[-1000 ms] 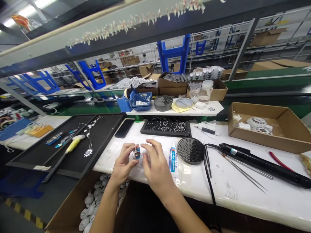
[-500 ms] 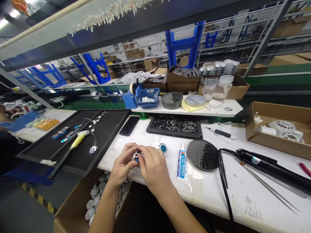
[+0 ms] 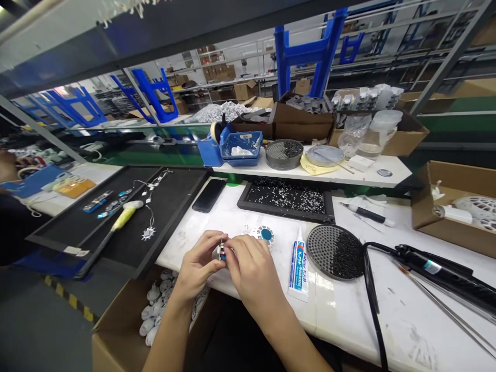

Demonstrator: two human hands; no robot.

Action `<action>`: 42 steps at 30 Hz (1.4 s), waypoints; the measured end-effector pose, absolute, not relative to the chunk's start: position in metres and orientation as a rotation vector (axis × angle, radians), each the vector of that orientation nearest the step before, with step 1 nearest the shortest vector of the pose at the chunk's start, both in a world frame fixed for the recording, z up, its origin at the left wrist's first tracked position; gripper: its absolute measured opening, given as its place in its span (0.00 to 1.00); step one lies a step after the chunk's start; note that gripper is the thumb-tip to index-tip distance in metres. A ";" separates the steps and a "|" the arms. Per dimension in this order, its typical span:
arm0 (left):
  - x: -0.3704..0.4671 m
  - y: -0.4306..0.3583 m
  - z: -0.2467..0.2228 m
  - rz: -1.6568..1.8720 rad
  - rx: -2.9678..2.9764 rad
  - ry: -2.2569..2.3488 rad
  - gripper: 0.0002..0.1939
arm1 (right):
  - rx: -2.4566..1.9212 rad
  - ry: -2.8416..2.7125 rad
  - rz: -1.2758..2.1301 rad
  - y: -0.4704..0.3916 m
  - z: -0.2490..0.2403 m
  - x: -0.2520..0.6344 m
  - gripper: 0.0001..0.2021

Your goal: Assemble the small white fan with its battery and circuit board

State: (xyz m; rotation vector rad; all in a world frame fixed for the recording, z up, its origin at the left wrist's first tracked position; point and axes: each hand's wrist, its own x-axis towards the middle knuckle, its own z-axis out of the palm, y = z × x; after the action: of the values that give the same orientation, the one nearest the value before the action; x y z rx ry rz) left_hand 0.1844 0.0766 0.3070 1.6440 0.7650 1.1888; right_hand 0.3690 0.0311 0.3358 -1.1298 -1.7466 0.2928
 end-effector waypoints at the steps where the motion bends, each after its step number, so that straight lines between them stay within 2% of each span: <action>1: 0.184 0.077 0.307 1.183 1.645 0.761 0.24 | -1.128 -1.756 0.285 0.031 0.336 0.370 0.06; 13: 0.185 0.077 0.312 1.159 1.701 0.766 0.24 | -1.151 -1.792 0.275 0.031 0.332 0.371 0.06; 25: 0.193 0.073 0.313 1.215 1.695 0.835 0.29 | -1.144 -1.866 0.062 0.036 0.313 0.375 0.06; 31: 0.196 0.070 0.313 1.271 1.654 0.847 0.30 | -1.148 -1.875 -0.002 0.035 0.311 0.375 0.09; 38: 0.198 0.065 0.316 1.304 1.843 1.068 0.26 | -1.109 -1.878 -0.008 0.041 0.301 0.374 0.06; 42: 0.178 0.079 0.324 1.277 1.968 1.342 0.25 | -1.111 -1.838 0.178 0.037 0.307 0.368 0.07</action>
State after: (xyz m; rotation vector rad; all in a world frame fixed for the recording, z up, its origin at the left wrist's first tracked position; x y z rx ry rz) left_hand 0.1783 0.0786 0.3237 1.9683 1.3422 1.2774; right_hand 0.3683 0.0371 0.3065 -1.1107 -1.8378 0.1783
